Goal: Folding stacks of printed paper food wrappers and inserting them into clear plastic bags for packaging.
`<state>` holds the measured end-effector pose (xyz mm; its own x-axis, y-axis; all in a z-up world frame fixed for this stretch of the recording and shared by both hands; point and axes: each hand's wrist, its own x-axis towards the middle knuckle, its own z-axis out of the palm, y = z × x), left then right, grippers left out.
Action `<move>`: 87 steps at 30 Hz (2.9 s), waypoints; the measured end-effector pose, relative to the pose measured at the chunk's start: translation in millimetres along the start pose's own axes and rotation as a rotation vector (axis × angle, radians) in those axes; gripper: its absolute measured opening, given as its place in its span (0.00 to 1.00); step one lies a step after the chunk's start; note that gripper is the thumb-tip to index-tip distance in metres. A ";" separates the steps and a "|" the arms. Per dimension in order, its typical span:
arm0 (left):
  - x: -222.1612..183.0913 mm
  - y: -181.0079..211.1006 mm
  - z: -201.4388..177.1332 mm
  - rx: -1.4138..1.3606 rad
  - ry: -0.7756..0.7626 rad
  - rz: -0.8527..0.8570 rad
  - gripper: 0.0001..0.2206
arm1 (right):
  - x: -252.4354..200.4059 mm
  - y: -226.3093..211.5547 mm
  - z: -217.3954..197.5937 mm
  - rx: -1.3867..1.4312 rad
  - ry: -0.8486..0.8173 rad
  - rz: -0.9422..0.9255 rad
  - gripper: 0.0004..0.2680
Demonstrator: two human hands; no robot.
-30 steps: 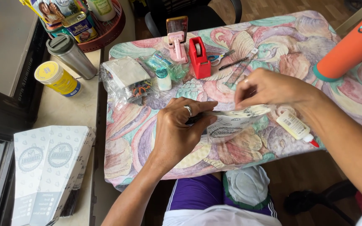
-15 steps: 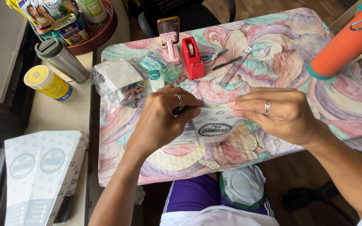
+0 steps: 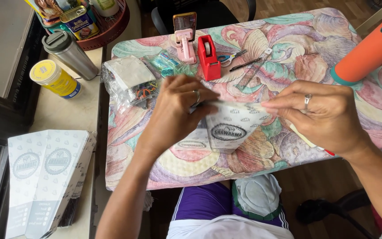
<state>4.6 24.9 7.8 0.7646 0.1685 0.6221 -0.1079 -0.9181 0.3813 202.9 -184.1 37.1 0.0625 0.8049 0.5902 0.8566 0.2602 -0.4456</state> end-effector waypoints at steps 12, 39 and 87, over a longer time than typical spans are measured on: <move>-33.8 87.2 79.4 0.131 0.193 -0.305 0.27 | 35.7 -45.0 -6.6 -0.316 -0.040 -0.214 0.04; -18.2 41.9 6.5 -0.731 -0.146 -0.258 0.43 | 69.0 -69.2 -33.8 -0.151 -0.082 -0.310 0.04; -49.3 -21.4 26.7 -0.778 0.215 -0.133 0.09 | 29.5 36.9 27.7 0.065 -0.296 -0.354 0.11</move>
<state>-13.8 26.7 -49.4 0.6718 0.3966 0.6256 -0.4952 -0.3876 0.7775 222.1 -135.9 19.4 -0.3854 0.7755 0.5000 0.7640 0.5721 -0.2984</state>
